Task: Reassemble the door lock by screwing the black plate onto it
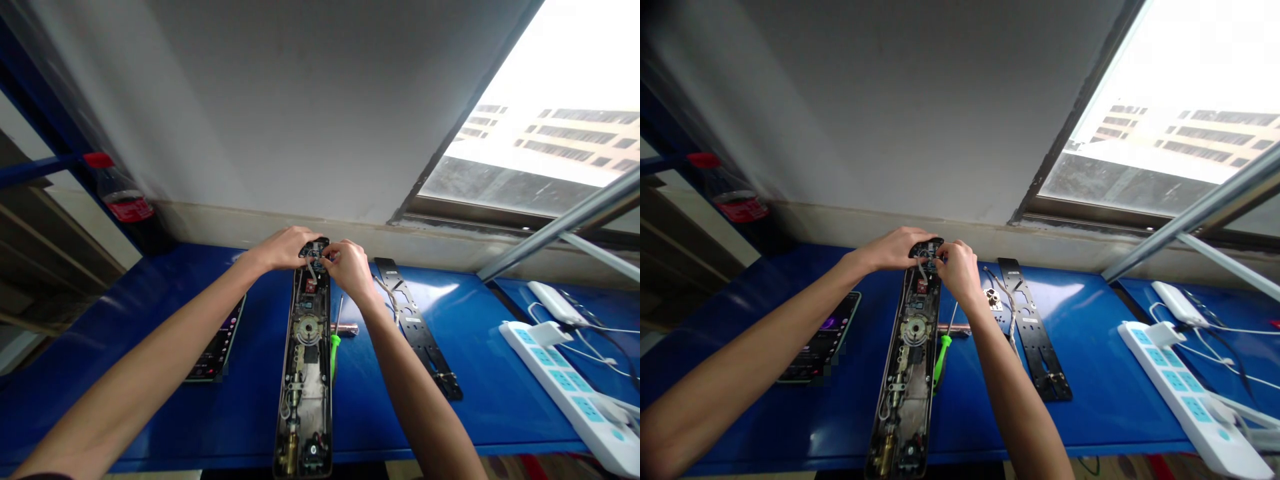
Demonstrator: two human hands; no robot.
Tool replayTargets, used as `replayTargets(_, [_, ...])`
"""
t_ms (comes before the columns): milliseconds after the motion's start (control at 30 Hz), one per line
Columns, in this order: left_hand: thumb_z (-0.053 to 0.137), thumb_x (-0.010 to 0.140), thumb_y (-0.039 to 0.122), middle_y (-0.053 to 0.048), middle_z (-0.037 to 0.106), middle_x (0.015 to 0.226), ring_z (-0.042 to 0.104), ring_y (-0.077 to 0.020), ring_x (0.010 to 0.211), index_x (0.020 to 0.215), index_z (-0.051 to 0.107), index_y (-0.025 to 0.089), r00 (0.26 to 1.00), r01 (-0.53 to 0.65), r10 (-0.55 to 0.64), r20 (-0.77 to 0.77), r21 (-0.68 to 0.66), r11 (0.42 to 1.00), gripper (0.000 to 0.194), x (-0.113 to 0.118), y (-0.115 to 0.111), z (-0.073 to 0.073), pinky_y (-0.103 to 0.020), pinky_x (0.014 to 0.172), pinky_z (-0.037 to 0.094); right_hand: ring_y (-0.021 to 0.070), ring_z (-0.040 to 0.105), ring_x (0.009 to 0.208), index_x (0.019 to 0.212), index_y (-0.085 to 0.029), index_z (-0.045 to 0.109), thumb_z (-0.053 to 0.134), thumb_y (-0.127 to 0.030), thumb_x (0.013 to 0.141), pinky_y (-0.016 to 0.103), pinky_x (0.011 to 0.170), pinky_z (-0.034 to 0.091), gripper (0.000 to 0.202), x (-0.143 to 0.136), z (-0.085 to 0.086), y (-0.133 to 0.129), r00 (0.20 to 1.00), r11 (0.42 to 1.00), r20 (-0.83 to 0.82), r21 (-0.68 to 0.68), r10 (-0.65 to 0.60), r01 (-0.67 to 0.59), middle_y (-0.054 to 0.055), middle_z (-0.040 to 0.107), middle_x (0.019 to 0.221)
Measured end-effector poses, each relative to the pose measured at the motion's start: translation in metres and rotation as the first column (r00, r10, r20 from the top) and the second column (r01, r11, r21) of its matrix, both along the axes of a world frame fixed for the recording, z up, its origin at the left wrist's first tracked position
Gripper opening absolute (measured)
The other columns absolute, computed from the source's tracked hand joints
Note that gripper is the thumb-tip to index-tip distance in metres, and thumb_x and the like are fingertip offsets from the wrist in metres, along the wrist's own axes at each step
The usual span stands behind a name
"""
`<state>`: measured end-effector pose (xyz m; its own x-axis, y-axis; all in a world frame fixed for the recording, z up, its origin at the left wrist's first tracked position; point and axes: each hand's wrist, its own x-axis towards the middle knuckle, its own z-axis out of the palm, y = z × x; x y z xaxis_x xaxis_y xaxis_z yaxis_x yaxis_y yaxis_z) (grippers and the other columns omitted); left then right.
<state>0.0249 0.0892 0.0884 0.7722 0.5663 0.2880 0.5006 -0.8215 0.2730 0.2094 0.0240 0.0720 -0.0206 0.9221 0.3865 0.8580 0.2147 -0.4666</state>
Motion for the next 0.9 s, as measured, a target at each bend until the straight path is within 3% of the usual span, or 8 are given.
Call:
replayTargets(200, [0.064,0.081,0.032,-0.015,0.069,0.125,0.066,-0.0272,0.113,0.130,0.062,0.017,0.999,0.001,-0.002,0.032,0.012,1.000,0.051,0.000,0.002,-0.002,-0.035,0.097,0.050,0.0159,0.056,0.067,0.072,-0.023,0.076,0.070,-0.017,0.076,0.028,0.064,0.041,0.008,-0.004,0.002,-0.001,1.000,1.000,0.019,0.010,-0.013,0.013,0.001,0.064,0.073])
replayTargets(533, [0.068,0.076,0.034,-0.010,0.074,0.104,0.069,-0.0259,0.097,0.111,0.070,0.018,0.999,0.000,-0.001,0.053,0.018,1.000,0.039,0.007,0.007,-0.001,-0.034,0.084,0.051,0.0172,0.056,0.064,0.073,-0.021,0.074,0.065,-0.018,0.078,0.029,0.064,0.041,0.010,-0.010,-0.010,-0.005,0.998,0.996,0.000,0.054,-0.065,0.065,0.003,0.065,0.071])
replayTargets(700, [0.069,0.076,0.032,-0.013,0.074,0.109,0.069,-0.0276,0.100,0.118,0.069,0.016,0.998,0.001,-0.002,0.066,0.018,1.000,0.045,0.006,0.006,-0.002,-0.037,0.087,0.052,0.0168,0.055,0.064,0.072,-0.020,0.072,0.064,-0.018,0.079,0.029,0.064,0.040,0.010,-0.011,-0.012,-0.006,0.998,0.996,-0.024,0.063,-0.054,0.055,0.003,0.063,0.072])
replayTargets(900, [0.065,0.082,0.024,-0.014,0.064,0.139,0.061,-0.0276,0.127,0.139,0.059,0.020,1.000,0.010,-0.009,0.019,-0.052,0.999,0.058,-0.008,0.000,0.003,-0.039,0.108,0.046,0.0143,0.054,0.064,0.079,-0.021,0.070,0.063,-0.018,0.082,0.027,0.065,0.041,0.009,-0.003,-0.006,-0.016,0.997,0.997,-0.064,0.067,0.030,-0.026,0.000,0.061,0.073])
